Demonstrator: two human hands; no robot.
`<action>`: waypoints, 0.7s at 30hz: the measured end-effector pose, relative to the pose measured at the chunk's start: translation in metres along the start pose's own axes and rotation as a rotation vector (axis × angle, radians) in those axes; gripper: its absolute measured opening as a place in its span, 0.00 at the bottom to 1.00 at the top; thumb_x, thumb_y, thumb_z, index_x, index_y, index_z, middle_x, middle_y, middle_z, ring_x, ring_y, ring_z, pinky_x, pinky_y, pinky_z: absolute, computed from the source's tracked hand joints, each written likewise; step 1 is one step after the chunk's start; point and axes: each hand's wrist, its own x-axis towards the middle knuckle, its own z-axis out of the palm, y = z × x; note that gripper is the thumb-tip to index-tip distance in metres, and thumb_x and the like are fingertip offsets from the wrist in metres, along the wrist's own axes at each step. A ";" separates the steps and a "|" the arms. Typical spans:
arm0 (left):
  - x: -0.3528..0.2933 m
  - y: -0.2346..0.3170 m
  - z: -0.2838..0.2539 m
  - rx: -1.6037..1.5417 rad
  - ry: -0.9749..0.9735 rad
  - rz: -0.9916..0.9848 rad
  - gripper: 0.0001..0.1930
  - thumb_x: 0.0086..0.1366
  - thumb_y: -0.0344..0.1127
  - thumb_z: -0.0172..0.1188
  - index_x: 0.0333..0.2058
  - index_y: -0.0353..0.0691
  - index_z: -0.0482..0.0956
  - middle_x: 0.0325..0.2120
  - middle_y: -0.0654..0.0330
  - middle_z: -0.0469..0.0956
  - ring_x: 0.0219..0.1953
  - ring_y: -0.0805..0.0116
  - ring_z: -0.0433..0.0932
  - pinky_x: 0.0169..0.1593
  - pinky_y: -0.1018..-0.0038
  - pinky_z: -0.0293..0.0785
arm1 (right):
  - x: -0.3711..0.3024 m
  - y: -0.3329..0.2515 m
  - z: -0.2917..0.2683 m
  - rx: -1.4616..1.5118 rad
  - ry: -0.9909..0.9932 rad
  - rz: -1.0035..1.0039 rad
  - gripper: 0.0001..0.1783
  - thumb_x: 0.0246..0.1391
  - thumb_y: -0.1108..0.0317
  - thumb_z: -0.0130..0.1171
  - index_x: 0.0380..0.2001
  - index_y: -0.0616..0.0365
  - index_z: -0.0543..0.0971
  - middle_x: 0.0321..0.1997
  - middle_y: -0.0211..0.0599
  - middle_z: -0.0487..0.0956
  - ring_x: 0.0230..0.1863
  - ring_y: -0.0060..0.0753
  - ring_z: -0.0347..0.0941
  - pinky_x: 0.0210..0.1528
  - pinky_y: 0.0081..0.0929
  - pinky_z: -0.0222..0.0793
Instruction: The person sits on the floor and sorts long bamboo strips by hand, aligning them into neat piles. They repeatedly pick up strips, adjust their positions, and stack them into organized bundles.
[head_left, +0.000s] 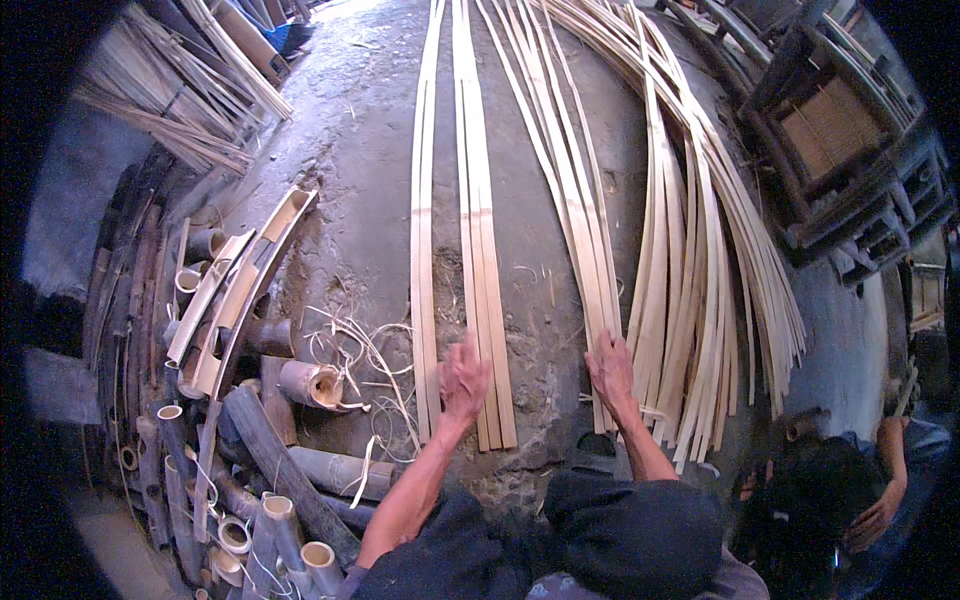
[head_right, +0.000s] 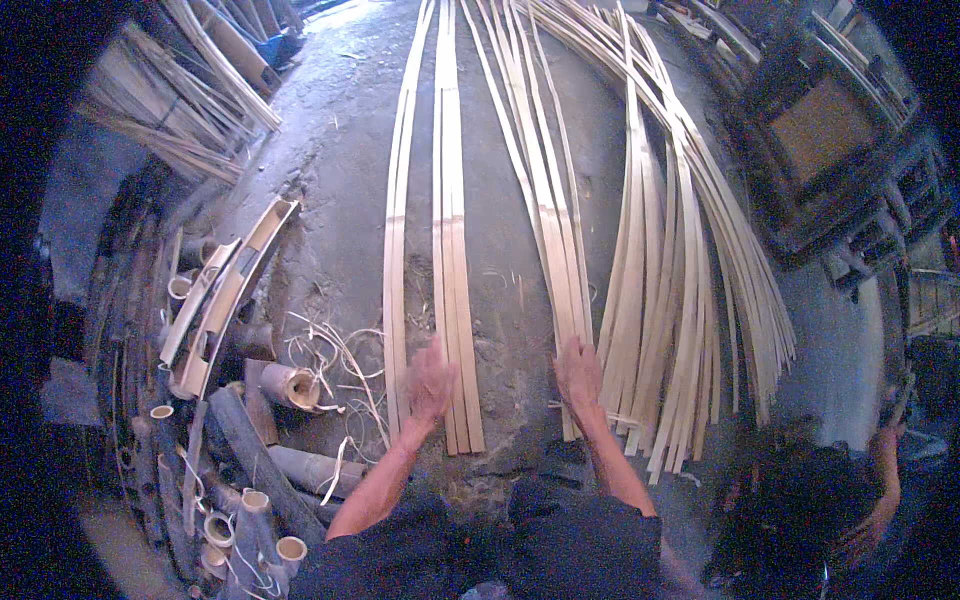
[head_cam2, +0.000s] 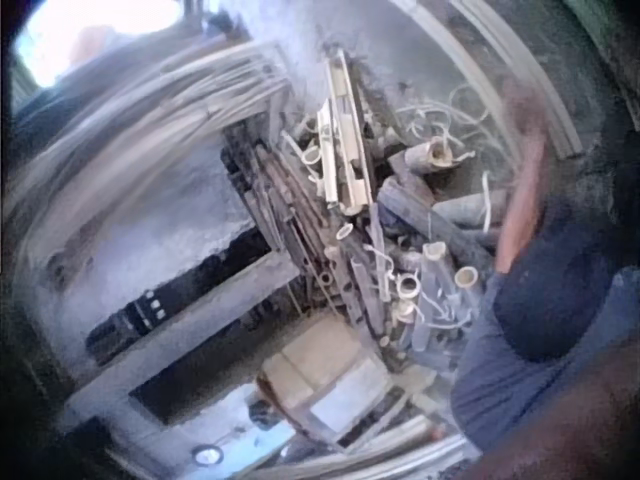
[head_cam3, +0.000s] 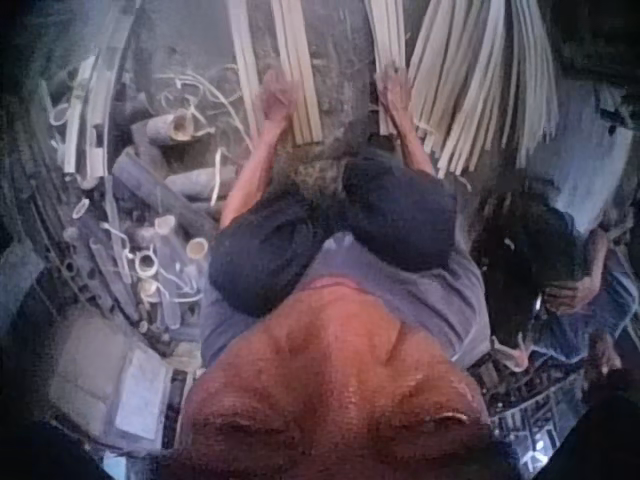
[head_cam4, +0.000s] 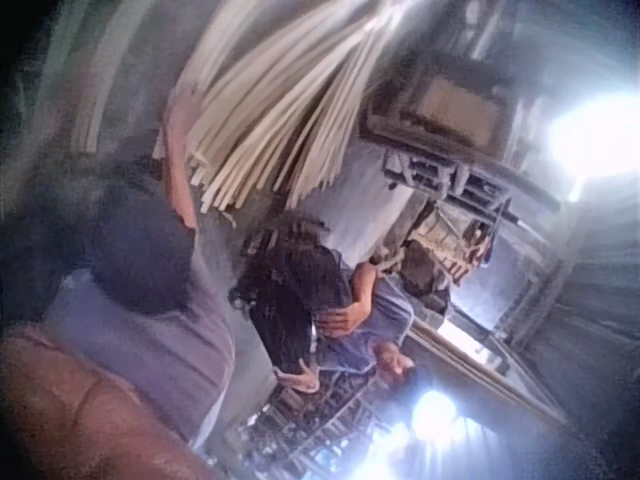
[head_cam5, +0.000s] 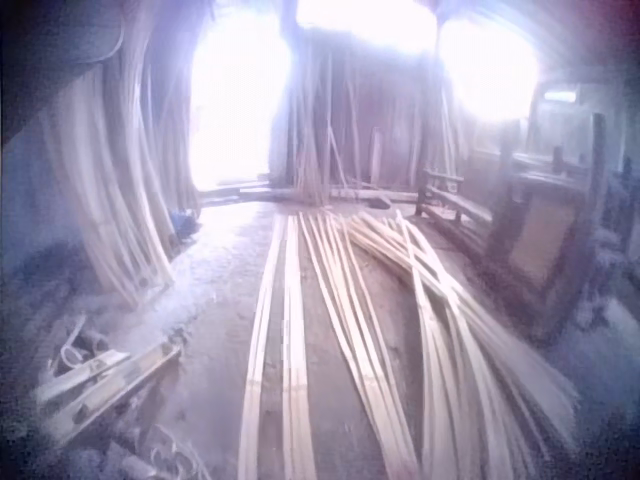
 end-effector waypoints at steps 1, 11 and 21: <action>-0.009 0.000 0.015 0.086 0.032 0.095 0.35 0.65 0.48 0.52 0.66 0.39 0.53 0.56 0.44 0.65 0.56 0.53 0.66 0.57 0.52 0.60 | 0.000 0.002 0.001 0.020 -0.031 0.011 0.29 0.52 0.63 0.58 0.56 0.63 0.68 0.39 0.55 0.72 0.42 0.56 0.69 0.44 0.47 0.66; -0.028 0.013 0.035 0.239 -0.147 0.224 0.35 0.67 0.52 0.47 0.67 0.44 0.50 0.69 0.55 0.44 0.71 0.57 0.40 0.70 0.53 0.37 | -0.007 -0.042 -0.018 0.427 0.012 0.177 0.28 0.59 0.60 0.53 0.61 0.56 0.67 0.20 0.56 0.71 0.22 0.49 0.72 0.27 0.41 0.66; -0.027 0.016 0.034 0.209 -0.141 0.223 0.35 0.67 0.51 0.48 0.67 0.43 0.51 0.69 0.54 0.45 0.71 0.57 0.40 0.69 0.53 0.37 | -0.019 -0.087 0.020 0.721 -0.026 0.176 0.26 0.64 0.62 0.50 0.63 0.56 0.64 0.18 0.31 0.68 0.22 0.18 0.63 0.26 0.22 0.65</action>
